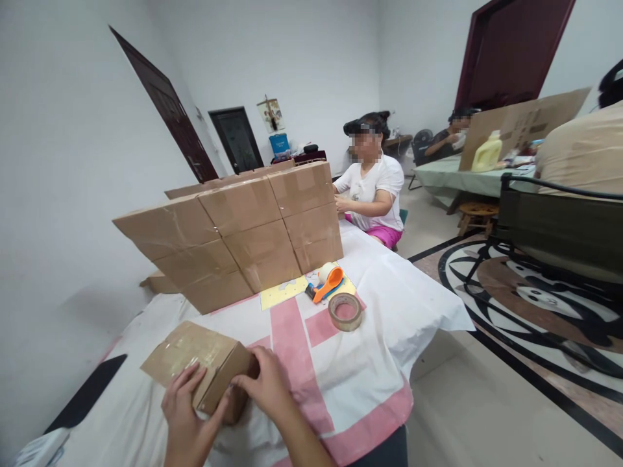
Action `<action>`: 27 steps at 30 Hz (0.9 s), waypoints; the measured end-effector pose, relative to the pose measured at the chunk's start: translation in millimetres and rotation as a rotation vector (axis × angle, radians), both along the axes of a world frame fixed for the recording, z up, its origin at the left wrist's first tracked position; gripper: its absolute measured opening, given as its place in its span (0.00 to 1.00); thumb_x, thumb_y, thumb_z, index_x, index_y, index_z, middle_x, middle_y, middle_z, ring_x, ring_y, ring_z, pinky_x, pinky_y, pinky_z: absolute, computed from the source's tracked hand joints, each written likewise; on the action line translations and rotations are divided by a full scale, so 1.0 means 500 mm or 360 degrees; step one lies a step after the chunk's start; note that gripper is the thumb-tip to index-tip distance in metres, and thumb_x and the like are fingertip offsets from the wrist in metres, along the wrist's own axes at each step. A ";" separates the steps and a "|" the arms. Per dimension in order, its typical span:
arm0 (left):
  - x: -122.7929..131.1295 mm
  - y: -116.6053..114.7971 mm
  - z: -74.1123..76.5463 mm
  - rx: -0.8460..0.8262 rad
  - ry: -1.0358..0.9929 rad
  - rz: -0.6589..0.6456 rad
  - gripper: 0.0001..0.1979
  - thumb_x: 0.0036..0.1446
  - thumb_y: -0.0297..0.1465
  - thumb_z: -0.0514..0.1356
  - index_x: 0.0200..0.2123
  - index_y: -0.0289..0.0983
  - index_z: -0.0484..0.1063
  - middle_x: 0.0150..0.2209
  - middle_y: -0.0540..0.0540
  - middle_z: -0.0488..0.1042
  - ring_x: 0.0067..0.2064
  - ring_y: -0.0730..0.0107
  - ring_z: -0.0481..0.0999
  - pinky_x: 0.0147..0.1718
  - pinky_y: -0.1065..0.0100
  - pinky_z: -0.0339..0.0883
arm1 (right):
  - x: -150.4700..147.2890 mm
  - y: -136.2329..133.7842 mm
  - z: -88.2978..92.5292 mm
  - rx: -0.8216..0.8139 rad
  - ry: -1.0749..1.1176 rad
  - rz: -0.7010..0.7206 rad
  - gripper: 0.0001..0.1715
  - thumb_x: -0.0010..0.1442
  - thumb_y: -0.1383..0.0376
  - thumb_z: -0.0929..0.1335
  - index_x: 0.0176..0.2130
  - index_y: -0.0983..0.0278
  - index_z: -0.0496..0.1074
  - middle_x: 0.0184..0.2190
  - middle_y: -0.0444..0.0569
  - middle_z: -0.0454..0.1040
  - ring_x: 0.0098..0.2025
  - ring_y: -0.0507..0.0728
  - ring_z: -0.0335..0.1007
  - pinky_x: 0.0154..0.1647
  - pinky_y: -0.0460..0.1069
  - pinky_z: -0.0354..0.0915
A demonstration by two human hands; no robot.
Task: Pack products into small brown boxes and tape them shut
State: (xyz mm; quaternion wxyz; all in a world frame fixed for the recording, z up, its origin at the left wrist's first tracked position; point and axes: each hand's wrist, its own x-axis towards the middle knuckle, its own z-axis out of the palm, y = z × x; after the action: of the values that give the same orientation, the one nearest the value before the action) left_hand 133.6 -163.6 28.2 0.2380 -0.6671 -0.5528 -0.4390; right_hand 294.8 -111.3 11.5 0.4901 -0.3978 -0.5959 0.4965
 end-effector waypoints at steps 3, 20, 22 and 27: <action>-0.009 -0.004 -0.003 -0.0010 0.0040 -0.0019 0.25 0.56 0.41 0.63 0.54 0.37 0.65 0.54 0.32 0.69 0.58 0.40 0.68 0.58 0.37 0.61 | 0.000 0.000 -0.003 0.0021 0.0001 0.0006 0.27 0.46 0.69 0.77 0.47 0.58 0.76 0.45 0.45 0.77 0.49 0.60 0.71 0.49 0.52 0.63; 0.007 -0.008 0.043 0.0009 0.0104 -0.0359 0.28 0.56 0.39 0.65 0.58 0.38 0.64 0.54 0.35 0.69 0.63 0.41 0.67 0.67 0.33 0.48 | 0.030 -0.042 0.038 -0.0054 -0.0025 -0.0126 0.26 0.44 0.70 0.78 0.44 0.61 0.74 0.43 0.46 0.73 0.48 0.60 0.68 0.48 0.52 0.62; 0.051 -0.012 0.079 -0.0004 0.0098 -0.0435 0.30 0.55 0.36 0.66 0.60 0.39 0.62 0.56 0.35 0.67 0.65 0.41 0.64 0.67 0.33 0.46 | 0.070 -0.058 0.068 -0.0014 0.0078 -0.0197 0.24 0.46 0.71 0.76 0.44 0.60 0.73 0.44 0.46 0.72 0.48 0.60 0.67 0.49 0.52 0.63; 0.274 0.014 0.194 -0.0030 0.0031 -0.0793 0.30 0.56 0.28 0.66 0.59 0.43 0.61 0.61 0.36 0.64 0.73 0.41 0.50 0.66 0.33 0.52 | 0.283 -0.076 0.126 0.0274 0.0193 -0.0635 0.28 0.52 0.67 0.75 0.51 0.57 0.69 0.46 0.47 0.71 0.45 0.58 0.67 0.43 0.50 0.65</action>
State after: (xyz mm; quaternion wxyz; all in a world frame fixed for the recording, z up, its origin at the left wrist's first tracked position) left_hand 270.6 -156.3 125.2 0.1214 -0.7892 -0.3730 -0.4725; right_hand 436.1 -149.1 74.7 0.6455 -0.4340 -0.5150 0.3601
